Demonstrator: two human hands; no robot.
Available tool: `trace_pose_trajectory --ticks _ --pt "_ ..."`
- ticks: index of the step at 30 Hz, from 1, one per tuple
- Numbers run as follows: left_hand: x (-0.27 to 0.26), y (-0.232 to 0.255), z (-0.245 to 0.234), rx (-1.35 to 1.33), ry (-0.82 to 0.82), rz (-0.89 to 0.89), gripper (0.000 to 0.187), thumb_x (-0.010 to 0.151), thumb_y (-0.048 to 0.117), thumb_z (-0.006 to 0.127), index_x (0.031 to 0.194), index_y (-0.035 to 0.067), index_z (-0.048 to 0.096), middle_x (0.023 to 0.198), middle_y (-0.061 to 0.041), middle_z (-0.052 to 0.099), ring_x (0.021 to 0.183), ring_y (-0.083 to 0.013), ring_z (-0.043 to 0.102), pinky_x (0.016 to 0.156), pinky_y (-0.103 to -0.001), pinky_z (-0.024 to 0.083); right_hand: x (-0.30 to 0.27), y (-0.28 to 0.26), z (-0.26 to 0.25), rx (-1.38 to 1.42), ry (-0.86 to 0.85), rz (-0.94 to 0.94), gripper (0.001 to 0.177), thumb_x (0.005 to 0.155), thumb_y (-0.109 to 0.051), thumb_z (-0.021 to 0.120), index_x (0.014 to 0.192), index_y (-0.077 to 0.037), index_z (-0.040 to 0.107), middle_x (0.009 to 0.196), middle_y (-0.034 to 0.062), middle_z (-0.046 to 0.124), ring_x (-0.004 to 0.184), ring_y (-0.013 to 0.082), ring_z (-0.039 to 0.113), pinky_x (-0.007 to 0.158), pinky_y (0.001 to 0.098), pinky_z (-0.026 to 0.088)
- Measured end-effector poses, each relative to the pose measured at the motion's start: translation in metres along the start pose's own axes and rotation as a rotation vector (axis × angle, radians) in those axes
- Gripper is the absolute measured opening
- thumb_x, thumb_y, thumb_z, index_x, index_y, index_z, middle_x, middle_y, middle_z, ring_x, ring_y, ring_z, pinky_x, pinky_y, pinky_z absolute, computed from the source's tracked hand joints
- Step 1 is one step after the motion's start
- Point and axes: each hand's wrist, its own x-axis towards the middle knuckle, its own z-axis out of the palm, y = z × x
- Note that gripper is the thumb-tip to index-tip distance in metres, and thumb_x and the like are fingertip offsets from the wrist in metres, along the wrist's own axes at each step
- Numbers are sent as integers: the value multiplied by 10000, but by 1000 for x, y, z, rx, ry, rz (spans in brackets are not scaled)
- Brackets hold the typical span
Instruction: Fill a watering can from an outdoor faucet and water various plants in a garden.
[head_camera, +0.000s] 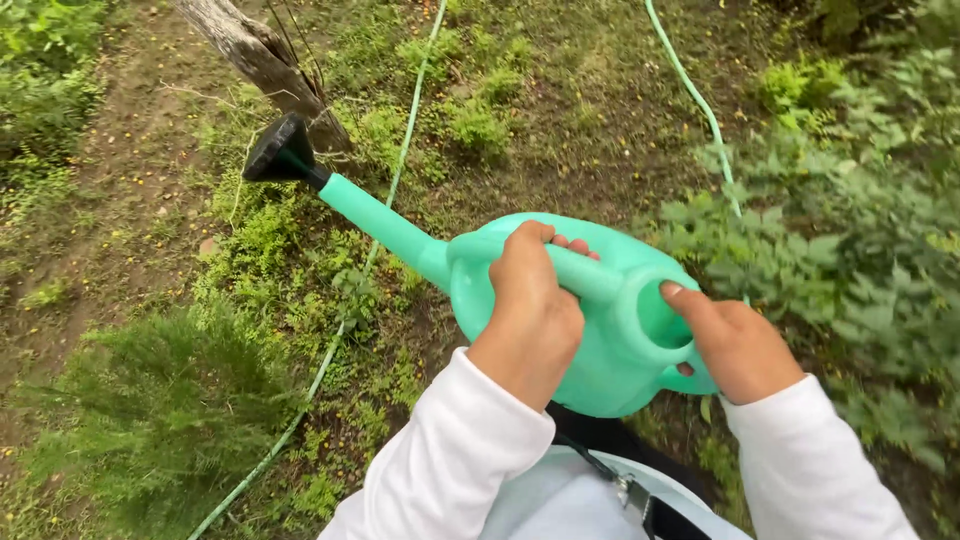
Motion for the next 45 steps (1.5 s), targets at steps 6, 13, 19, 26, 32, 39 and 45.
trace_pose_trajectory --ticks 6,13,19,26,32,39,45 --pt "36 4 39 -62 75 -6 124 912 102 533 976 3 498 889 -113 519 764 -253 565 748 -465 545 61 -30 -23 -151 -36 -8 701 903 -577 546 682 64 721 633 168 687 608 272 639 642 377 481" --pt "95 9 93 -39 72 -6 106 896 93 520 953 7 494 866 -122 516 743 -257 553 717 -471 535 135 -43 -35 -110 12 38 638 866 -582 570 757 15 769 666 154 726 656 276 685 666 384 523" --pt "169 18 141 23 59 -83 97 906 88 528 927 -3 500 860 -113 516 742 -253 549 716 -461 539 190 -80 -42 -138 25 138 718 902 -609 524 674 37 740 656 169 713 653 292 667 695 389 511" --pt "241 34 209 141 54 -147 89 901 87 528 915 3 503 835 -128 527 716 -263 566 689 -467 546 270 -94 -44 -72 104 202 671 907 -569 536 707 31 760 675 169 727 653 285 664 683 401 502" --pt "287 40 276 246 -35 -199 74 878 67 532 899 -1 511 787 -123 532 665 -267 567 629 -453 532 314 -107 -46 231 192 239 566 951 -496 551 839 31 721 729 161 708 667 246 616 661 384 482" --pt "353 7 352 518 -178 -291 101 862 63 549 900 -14 496 813 -124 521 644 -242 554 549 -434 485 358 -112 -51 509 225 251 569 944 -483 529 856 40 733 727 145 714 654 231 625 651 364 484" --pt "397 -49 402 716 -283 -350 102 885 65 552 932 -17 515 839 -122 520 622 -231 528 506 -428 446 403 -87 -56 870 200 306 523 919 -528 534 942 -23 667 681 135 652 585 252 608 587 411 488"
